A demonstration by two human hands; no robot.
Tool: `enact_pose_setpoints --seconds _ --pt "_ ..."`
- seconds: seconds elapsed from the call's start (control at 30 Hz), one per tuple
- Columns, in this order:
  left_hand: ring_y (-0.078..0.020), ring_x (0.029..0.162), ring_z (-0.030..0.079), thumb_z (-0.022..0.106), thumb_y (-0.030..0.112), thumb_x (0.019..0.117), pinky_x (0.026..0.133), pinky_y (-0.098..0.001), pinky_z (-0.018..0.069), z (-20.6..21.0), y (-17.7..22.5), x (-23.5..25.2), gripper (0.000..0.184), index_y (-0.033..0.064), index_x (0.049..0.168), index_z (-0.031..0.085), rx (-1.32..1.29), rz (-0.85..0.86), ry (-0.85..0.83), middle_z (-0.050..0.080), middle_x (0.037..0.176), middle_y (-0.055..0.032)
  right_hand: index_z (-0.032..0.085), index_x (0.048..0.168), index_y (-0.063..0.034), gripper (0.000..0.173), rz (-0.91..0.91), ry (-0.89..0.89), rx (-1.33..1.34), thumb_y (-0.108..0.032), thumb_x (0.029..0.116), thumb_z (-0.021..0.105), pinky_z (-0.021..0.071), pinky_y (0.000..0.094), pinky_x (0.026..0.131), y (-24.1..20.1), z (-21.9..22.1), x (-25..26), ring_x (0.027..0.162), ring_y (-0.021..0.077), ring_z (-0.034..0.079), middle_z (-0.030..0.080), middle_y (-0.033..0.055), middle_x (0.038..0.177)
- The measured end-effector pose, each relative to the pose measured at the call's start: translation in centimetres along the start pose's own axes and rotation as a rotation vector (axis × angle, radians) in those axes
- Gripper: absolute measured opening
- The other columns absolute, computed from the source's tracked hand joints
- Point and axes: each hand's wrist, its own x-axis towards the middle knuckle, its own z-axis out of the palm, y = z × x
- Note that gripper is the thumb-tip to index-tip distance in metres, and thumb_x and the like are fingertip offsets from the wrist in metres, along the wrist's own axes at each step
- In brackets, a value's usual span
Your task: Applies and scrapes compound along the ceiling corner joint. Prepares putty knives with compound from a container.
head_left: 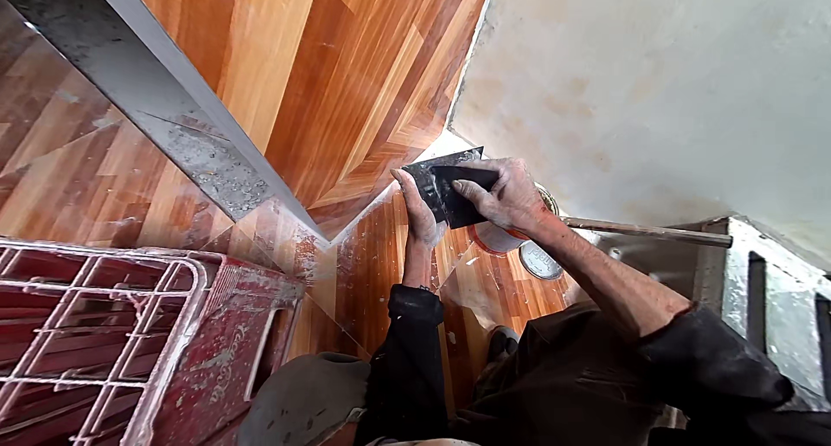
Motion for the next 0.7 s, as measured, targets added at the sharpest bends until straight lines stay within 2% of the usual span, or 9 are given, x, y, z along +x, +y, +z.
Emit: enact_pose_setpoints --seconds 0.07,0.13,0.23,0.37,0.4,0.47,0.57,0.6,0.7 --pt "-0.0129 0.106 0.067 0.015 0.08 0.0941 0.094 -0.0407 0.0573 0.2 0.1 0.1 0.082 0.0168 0.128 0.055 -0.017 0.024 0.026 0.069 0.111 -0.0022 0.076 0.113 -0.0044 0.022 -0.003 -0.011 0.005 -0.016 0.0956 0.067 0.0598 0.0401 0.075 -0.3 -0.1 0.0 0.079 0.0181 0.073 0.076 0.0115 0.091" --pt "-0.0098 0.11 0.064 0.009 0.072 0.0989 0.097 -0.0368 0.0553 0.3 0.7 0.0 0.078 0.0159 0.132 0.051 0.01 0.053 0.05 0.067 0.115 -0.0005 0.076 0.112 -0.0052 0.022 -0.021 -0.074 0.023 -0.016 0.0951 0.067 0.0606 0.0384 0.072 -0.4 0.0 -0.3 0.077 0.0164 0.073 0.076 0.0097 0.09" --pt "-0.016 0.108 0.066 0.015 0.086 0.0895 0.095 -0.044 0.0561 -0.4 0.3 0.3 0.088 0.0168 0.127 0.055 -0.083 -0.012 -0.009 0.068 0.113 -0.004 0.075 0.117 -0.0047 0.026 -0.005 0.004 -0.001 -0.019 0.0978 0.065 0.0601 0.0429 0.076 1.0 -0.4 -0.2 0.082 0.0198 0.073 0.076 0.0128 0.095" --pt "-0.0117 0.109 0.066 0.011 0.077 0.0963 0.096 -0.0386 0.056 -0.1 0.4 0.2 0.08 0.0175 0.129 0.055 -0.048 0.05 0.02 0.069 0.113 -0.0004 0.076 0.113 -0.0057 0.024 -0.011 -0.066 -0.011 -0.017 0.0954 0.065 0.0605 0.0393 0.073 0.1 0.3 -0.4 0.078 0.0168 0.073 0.077 0.0097 0.092" --pt "-0.0122 0.107 0.066 0.008 0.076 0.0963 0.095 -0.0392 0.0566 -0.1 0.5 0.2 0.081 0.0177 0.126 0.056 -0.071 0.039 0.022 0.069 0.11 -0.0007 0.076 0.115 -0.0047 0.026 -0.007 -0.063 -0.021 -0.018 0.0963 0.064 0.0601 0.0431 0.075 0.3 0.3 -0.3 0.081 0.0203 0.074 0.077 0.0122 0.094" --pt "-0.0145 0.105 0.067 0.009 0.08 0.0937 0.094 -0.0425 0.057 -0.2 0.4 0.2 0.084 0.0178 0.123 0.057 -0.103 0.03 0.004 0.07 0.108 -0.0023 0.075 0.116 -0.0054 0.024 0.022 -0.005 -0.016 -0.017 0.0979 0.064 0.0587 0.0425 0.073 0.5 0.0 -0.5 0.078 0.0205 0.072 0.075 0.0125 0.092" --pt "-0.0117 0.108 0.066 0.004 0.077 0.0954 0.096 -0.0393 0.056 0.1 0.5 0.2 0.083 0.0196 0.127 0.055 -0.063 0.042 0.056 0.069 0.112 -0.0001 0.076 0.113 -0.0073 0.022 0.007 -0.072 -0.009 -0.017 0.0963 0.065 0.0603 0.0402 0.073 0.2 0.3 -0.4 0.077 0.0171 0.073 0.076 0.0092 0.091" --pt "-0.0138 0.11 0.065 0.004 0.078 0.0945 0.097 -0.0416 0.0551 -0.1 0.4 0.2 0.086 0.0182 0.129 0.055 -0.069 0.024 0.06 0.068 0.114 -0.0023 0.076 0.113 -0.0067 0.024 0.012 -0.077 -0.01 -0.019 0.0966 0.064 0.0598 0.0436 0.075 0.5 0.4 -0.2 0.079 0.0194 0.073 0.076 0.0105 0.091" --pt "-0.0164 0.108 0.066 0.009 0.084 0.0909 0.096 -0.0443 0.0558 -0.4 0.4 0.3 0.089 0.017 0.127 0.055 -0.075 0.018 0.043 0.068 0.113 -0.0043 0.075 0.112 -0.0053 0.021 0.037 -0.01 0.015 -0.018 0.0983 0.064 0.0585 0.0429 0.071 0.5 0.0 -0.3 0.075 0.0199 0.071 0.075 0.0117 0.09"
